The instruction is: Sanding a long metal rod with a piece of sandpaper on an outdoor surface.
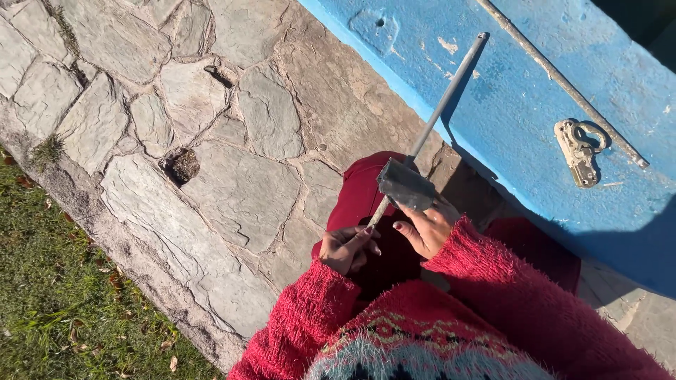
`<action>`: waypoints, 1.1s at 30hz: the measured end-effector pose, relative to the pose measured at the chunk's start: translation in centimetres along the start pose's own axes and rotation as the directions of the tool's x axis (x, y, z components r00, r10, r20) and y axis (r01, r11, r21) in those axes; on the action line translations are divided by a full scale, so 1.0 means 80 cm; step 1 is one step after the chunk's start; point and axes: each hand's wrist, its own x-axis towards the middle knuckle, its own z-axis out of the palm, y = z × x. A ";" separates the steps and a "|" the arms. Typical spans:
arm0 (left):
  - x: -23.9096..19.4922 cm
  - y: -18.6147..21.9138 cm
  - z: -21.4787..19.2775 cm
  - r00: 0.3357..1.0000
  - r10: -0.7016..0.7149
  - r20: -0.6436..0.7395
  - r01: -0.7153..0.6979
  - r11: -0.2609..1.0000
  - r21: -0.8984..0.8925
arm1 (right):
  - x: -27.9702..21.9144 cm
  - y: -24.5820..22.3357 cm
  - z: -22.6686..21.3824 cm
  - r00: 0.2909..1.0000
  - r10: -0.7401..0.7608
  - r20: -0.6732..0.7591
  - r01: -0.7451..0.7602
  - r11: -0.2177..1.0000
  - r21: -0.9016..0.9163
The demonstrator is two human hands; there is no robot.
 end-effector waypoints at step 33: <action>-0.020 -0.021 0.010 0.996 0.065 -0.062 -0.057 0.989 0.136 | -0.009 -0.004 -0.003 0.993 -0.037 0.114 0.035 0.999 0.024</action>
